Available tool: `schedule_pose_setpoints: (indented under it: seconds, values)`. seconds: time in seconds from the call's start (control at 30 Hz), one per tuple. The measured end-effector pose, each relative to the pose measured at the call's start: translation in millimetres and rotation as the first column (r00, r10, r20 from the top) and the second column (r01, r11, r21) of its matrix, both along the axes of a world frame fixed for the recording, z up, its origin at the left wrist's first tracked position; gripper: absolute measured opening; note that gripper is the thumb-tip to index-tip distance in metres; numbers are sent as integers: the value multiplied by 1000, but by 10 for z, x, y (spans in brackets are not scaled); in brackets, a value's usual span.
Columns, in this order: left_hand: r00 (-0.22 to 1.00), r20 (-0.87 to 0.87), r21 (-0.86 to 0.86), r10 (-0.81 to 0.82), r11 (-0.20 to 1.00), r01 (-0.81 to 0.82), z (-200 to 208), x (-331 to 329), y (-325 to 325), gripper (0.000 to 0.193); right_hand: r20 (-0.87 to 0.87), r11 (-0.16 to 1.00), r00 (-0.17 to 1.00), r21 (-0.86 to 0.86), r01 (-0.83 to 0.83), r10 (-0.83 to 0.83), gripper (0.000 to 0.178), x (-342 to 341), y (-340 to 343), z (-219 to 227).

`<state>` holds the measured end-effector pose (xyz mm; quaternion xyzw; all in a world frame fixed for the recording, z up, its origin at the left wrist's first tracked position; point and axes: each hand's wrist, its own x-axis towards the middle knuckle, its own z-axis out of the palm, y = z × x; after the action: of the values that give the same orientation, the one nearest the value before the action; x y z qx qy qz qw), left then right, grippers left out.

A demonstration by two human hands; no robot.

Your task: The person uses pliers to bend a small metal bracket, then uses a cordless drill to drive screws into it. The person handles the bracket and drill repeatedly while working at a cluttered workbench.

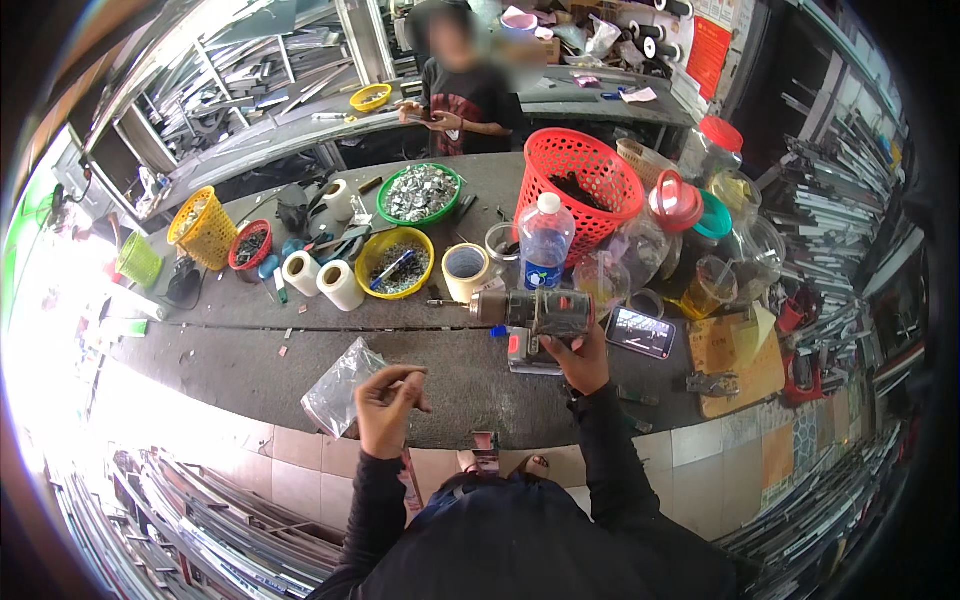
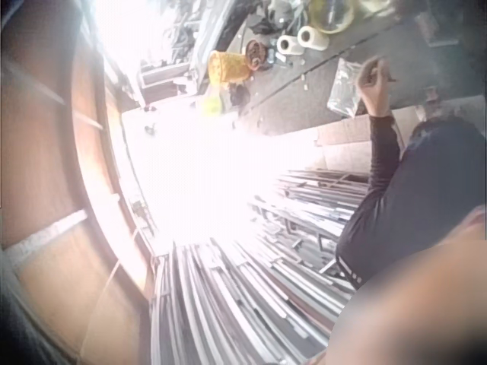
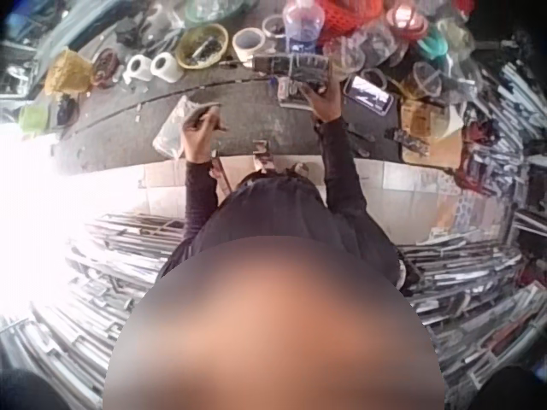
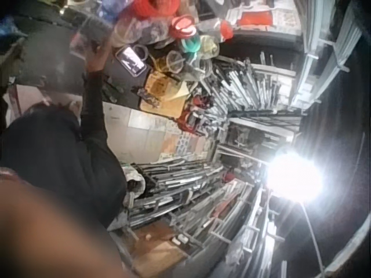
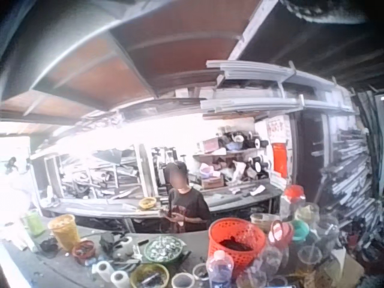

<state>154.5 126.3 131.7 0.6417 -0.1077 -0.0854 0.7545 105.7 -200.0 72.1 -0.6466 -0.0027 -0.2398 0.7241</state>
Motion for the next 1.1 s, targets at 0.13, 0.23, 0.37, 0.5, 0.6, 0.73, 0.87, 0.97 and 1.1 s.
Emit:
schedule_pose_setpoints:
  seconds: [0.13, 0.23, 0.37, 0.5, 0.6, 0.73, 0.87, 0.97, 1.1]
  values:
    - [990, -122, -77, -66, 995, 57, -221, -207, -136, 22, -49, 994, 994, 33, -100, 101, 60, 80, -121, -21]
    - [977, -204, -28, -67, 998, 62, -301, -324, -136, 25, 20, 982, 988, 111, -154, 152, 40, 76, -179, -40]
    - [970, -230, -43, -81, 996, 73, -358, -398, -125, 30, -77, 982, 988, -129, -140, 131, 58, 87, -259, -75]
    - [967, -248, -85, -62, 996, 42, -367, -353, -81, 27, -48, 976, 989, -162, -146, 140, 59, 129, -292, -109]
    - [970, -231, -104, -76, 993, 53, -346, -264, -55, 24, -24, 983, 992, -135, -124, 122, 59, 131, -254, -83]
    - [966, -249, -184, -72, 983, 26, -326, -141, -62, 26, -18, 996, 998, -63, -59, 58, 48, 27, -143, 5]
    - [973, -203, -319, -110, 947, 40, -349, -2, -58, 24, 193, 793, 979, -585, 171, -68, 65, -236, -56, -2]
    - [957, -233, -415, -172, 908, 63, -345, 68, -16, 27, 198, 649, 979, -737, 185, -55, 95, -509, -50, -58]
    - [961, -101, -563, -257, 811, 157, -327, 154, -10, 21, 108, 657, 993, -745, 113, -49, 122, -939, -104, -18]
